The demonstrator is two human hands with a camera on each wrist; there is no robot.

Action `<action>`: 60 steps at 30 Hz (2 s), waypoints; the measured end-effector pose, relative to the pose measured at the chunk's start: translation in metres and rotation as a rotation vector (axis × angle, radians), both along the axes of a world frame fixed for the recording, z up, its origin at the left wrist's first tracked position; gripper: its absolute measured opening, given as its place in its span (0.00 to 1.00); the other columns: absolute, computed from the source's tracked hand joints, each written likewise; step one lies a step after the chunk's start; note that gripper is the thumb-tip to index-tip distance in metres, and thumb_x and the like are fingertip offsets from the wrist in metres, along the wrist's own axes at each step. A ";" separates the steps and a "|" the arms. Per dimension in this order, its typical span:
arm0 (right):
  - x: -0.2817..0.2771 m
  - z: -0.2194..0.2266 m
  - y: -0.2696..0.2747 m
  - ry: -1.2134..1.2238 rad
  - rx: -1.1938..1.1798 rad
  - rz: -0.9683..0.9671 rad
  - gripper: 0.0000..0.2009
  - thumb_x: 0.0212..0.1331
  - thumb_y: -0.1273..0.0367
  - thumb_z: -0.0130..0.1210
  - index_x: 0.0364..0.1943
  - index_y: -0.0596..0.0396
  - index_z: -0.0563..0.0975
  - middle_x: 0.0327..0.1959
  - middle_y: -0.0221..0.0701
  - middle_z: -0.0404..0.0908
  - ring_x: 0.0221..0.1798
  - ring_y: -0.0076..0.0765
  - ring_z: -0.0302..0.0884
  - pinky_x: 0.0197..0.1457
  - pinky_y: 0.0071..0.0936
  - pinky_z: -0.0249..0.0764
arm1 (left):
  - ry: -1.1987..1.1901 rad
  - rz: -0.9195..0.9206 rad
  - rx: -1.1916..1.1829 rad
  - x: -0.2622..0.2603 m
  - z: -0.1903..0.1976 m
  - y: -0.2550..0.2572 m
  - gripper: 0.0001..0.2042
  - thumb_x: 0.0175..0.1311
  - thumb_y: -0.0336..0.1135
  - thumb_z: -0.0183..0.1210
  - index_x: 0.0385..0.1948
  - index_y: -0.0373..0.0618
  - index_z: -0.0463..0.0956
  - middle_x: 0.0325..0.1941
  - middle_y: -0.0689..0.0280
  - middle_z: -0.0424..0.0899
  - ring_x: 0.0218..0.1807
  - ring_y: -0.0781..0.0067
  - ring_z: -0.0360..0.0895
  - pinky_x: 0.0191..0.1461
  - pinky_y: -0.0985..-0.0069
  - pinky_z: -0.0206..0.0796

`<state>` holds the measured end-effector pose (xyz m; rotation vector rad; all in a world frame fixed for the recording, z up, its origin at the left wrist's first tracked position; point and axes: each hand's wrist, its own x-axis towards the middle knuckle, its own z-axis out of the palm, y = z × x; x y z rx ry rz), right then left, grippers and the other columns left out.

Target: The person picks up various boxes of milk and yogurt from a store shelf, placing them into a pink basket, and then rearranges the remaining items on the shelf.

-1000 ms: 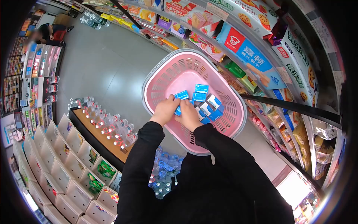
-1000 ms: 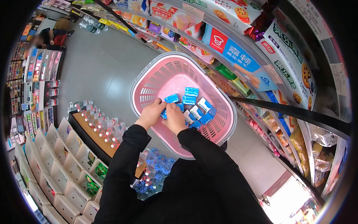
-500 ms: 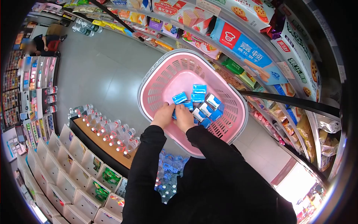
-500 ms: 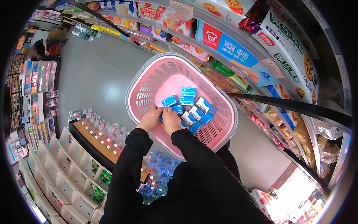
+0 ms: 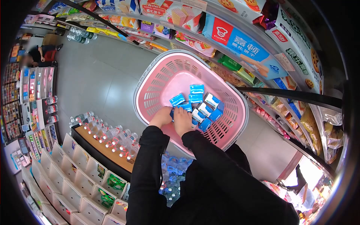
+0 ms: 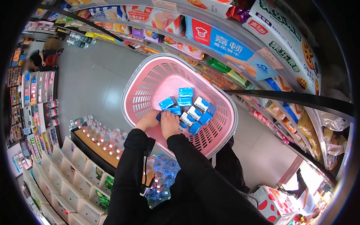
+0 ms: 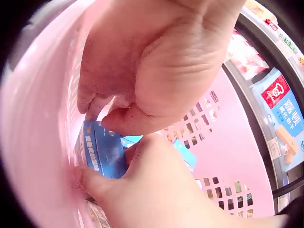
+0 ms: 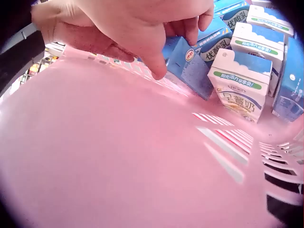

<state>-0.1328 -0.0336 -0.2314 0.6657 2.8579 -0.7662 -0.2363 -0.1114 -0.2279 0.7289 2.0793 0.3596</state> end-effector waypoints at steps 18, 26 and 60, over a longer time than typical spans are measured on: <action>0.097 0.122 0.139 -0.063 -0.518 0.498 0.10 0.47 0.69 0.52 0.34 0.58 0.74 0.30 0.44 0.76 0.37 0.52 0.75 0.38 0.44 0.70 | 0.227 -0.078 0.239 0.061 0.119 0.015 0.21 0.54 0.33 0.49 0.52 0.43 0.66 0.45 0.49 0.74 0.45 0.47 0.73 0.46 0.55 0.67; 0.224 0.288 0.260 0.021 -0.352 0.454 0.15 0.52 0.66 0.52 0.43 0.58 0.71 0.41 0.43 0.75 0.44 0.52 0.73 0.46 0.40 0.69 | 0.212 -0.659 0.393 0.132 0.220 0.127 0.20 0.54 0.44 0.54 0.45 0.40 0.69 0.38 0.50 0.78 0.40 0.49 0.76 0.42 0.56 0.68; 0.400 0.639 0.472 0.879 1.019 -0.103 0.20 0.46 0.72 0.60 0.45 0.59 0.69 0.44 0.41 0.75 0.53 0.42 0.71 0.55 0.28 0.65 | 0.794 -0.692 1.823 0.300 0.619 0.517 0.20 0.43 0.31 0.66 0.40 0.40 0.73 0.37 0.57 0.79 0.42 0.59 0.76 0.46 0.71 0.67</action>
